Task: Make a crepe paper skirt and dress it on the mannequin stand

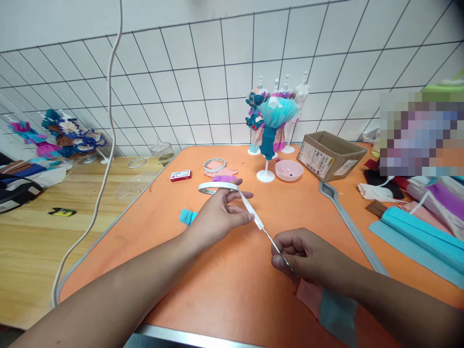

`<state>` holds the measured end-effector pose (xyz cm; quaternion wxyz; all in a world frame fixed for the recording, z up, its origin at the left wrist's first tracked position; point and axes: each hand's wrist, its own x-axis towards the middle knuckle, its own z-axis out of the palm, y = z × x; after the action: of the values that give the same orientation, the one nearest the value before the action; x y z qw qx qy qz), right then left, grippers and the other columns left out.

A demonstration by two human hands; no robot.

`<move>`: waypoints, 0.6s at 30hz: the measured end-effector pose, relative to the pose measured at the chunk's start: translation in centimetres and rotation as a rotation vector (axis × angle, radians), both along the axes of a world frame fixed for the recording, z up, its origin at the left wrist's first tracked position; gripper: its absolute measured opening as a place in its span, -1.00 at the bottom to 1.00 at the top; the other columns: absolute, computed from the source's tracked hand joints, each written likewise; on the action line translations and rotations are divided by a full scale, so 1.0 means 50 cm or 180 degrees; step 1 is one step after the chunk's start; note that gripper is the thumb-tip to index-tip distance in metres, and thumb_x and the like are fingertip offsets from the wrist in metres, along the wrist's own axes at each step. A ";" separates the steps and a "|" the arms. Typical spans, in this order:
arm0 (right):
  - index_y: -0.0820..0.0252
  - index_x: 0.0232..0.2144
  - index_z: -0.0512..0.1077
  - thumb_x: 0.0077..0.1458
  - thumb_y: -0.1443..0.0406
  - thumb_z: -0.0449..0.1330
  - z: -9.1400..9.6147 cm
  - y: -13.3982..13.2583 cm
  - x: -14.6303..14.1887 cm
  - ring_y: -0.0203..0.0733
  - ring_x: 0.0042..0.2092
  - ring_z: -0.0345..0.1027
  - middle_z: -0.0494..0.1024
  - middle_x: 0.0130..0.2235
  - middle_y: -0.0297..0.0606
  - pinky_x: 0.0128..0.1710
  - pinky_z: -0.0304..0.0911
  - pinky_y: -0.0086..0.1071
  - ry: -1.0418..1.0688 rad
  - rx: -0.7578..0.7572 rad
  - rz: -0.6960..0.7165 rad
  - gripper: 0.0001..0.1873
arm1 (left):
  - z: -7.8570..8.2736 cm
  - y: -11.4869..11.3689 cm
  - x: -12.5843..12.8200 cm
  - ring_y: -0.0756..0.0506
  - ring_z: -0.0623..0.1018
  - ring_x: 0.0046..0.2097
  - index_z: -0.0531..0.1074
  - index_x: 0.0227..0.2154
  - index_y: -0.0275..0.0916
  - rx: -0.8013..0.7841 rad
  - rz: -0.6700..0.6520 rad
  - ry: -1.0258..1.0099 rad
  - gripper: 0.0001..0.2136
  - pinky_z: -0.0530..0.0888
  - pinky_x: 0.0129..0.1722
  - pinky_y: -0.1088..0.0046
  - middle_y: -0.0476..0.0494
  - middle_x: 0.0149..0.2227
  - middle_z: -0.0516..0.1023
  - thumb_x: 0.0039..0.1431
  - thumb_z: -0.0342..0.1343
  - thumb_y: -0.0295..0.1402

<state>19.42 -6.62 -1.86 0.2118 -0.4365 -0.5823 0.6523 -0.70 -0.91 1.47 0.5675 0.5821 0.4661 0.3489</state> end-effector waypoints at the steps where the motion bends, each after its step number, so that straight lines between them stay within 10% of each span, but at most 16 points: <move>1: 0.23 -0.52 0.35 0.05 0.12 0.21 0.000 0.000 0.000 -0.38 -0.54 0.21 0.31 -0.60 -0.43 -0.55 0.11 -0.51 -0.0018 -0.0006 -0.0002 -0.70 | 0.000 0.000 0.000 0.02 0.55 -0.31 0.20 0.06 -0.12 -0.0001 0.0004 -0.0001 -0.42 0.43 -0.23 0.38 -0.20 0.12 0.34 -0.05 0.25 -0.47; 18: 0.23 -0.45 0.33 0.07 0.16 0.18 0.018 0.000 -0.008 -0.45 -0.53 0.08 0.38 -0.48 -0.40 -0.58 -0.01 -0.57 0.0052 -0.0092 0.0155 -0.76 | 0.000 -0.005 0.000 0.00 0.55 -0.29 0.21 0.05 -0.15 -0.0010 -0.0028 0.0003 -0.43 0.44 -0.21 0.36 -0.23 0.13 0.34 -0.05 0.26 -0.44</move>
<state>19.02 -6.63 -0.96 0.1942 -0.4199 -0.5816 0.6691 -0.71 -1.14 1.49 0.5698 0.5834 0.4644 0.3453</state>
